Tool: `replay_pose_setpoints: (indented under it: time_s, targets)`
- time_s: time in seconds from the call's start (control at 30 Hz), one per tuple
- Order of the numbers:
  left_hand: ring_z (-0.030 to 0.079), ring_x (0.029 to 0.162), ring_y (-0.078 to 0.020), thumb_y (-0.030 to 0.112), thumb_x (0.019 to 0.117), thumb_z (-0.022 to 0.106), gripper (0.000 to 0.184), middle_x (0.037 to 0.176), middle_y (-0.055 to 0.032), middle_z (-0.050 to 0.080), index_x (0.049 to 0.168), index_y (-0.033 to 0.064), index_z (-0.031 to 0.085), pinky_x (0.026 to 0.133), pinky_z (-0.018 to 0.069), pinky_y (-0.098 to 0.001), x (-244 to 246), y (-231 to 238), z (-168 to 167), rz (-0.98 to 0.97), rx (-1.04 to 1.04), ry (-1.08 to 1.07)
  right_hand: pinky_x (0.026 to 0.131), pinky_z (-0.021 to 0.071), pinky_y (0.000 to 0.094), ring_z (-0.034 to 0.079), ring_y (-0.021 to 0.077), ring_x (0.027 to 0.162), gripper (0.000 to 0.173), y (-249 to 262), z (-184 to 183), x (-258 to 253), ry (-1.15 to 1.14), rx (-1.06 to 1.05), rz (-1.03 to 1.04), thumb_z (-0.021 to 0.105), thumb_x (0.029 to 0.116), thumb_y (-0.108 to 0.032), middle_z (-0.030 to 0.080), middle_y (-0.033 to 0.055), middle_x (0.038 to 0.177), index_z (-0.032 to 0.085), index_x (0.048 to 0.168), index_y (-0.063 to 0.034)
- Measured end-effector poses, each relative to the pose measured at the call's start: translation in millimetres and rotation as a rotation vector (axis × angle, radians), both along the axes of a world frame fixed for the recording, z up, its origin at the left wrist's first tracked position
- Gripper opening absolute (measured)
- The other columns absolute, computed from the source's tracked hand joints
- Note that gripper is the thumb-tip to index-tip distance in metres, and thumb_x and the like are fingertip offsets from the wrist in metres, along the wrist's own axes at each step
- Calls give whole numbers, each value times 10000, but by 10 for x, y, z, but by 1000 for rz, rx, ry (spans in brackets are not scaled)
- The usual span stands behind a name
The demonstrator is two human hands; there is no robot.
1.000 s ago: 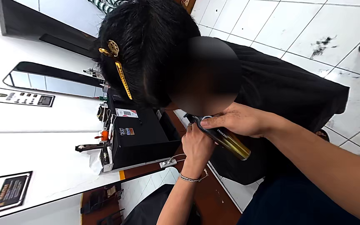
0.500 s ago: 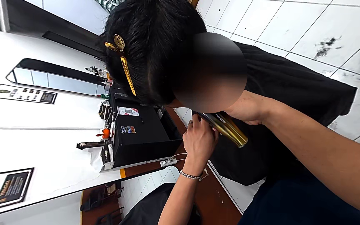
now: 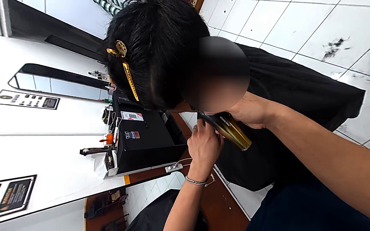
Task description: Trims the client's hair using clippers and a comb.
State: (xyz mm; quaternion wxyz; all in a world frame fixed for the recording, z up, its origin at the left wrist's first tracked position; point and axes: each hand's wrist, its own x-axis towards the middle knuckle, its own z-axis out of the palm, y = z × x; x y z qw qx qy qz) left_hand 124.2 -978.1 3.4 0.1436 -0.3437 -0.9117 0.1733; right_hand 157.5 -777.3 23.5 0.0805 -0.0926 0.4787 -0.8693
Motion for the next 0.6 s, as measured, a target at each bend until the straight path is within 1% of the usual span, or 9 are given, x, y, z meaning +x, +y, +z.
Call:
replay_pose_setpoints:
  time_s: [0.1,0.13,0.23,0.33,0.37,0.4,0.47,0.5,0.6]
  targets:
    - [693,745,-383,356,854,693,401,984,-216,666,1024,-7,688,501,492,-494,0,2,-5,2,1,5,728,573,220,669,52,795,257,-8,-20,-11,33,-19,-14,496,1072,-140,679,28,929,602,1277,-25]
    - [693,744,-380,356,857,693,401,984,-213,666,1033,-3,686,501,492,-492,-3,4,-5,4,3,5,727,570,216,664,48,793,247,-13,-35,-14,40,-21,-17,496,1071,-139,677,25,925,611,1258,-26]
    - [693,751,-380,361,853,699,413,982,-209,665,1049,-2,681,507,494,-490,-3,10,-5,14,2,-1,679,574,224,665,64,736,213,-29,-48,-15,10,-31,-25,490,1072,-139,674,35,857,652,1138,-18]
    - [693,754,-377,351,851,688,400,979,-209,663,1032,-6,685,507,493,-497,-7,7,-10,7,-4,0,720,576,222,667,53,786,243,-27,-43,-16,45,-43,-40,495,1069,-133,675,26,911,618,1246,-20]
    - [695,756,-378,350,848,691,395,979,-211,667,1021,-5,691,507,494,-499,-10,4,-12,1,-1,4,741,565,218,658,47,808,238,-27,-45,-16,60,-24,-39,497,1068,-132,668,25,929,619,1238,-19]
    - [696,755,-380,348,844,696,388,978,-212,669,1008,-4,694,506,494,-500,-13,5,-14,-3,5,5,740,557,214,649,46,804,219,-25,-48,-13,66,0,-35,502,1068,-133,663,27,921,635,1196,-16]
    - [695,758,-381,349,849,693,388,986,-210,669,1014,-3,690,510,496,-495,-9,5,-8,1,5,0,682,572,227,656,69,731,215,-39,-63,-15,45,12,-24,500,1071,-144,661,44,848,664,1077,-5]
    - [696,763,-385,344,845,693,392,992,-214,670,1018,-8,693,512,497,-499,-7,7,-4,2,3,-1,676,575,235,659,79,723,224,-45,-68,-18,40,-3,-22,494,1075,-149,661,49,840,661,1071,0]
    - [697,772,-391,333,841,695,387,979,-218,672,1001,-20,696,515,493,-503,5,15,5,8,-14,4,714,568,229,656,63,767,221,-60,-57,-12,53,-53,-46,482,1074,-143,662,35,882,644,1143,-9]
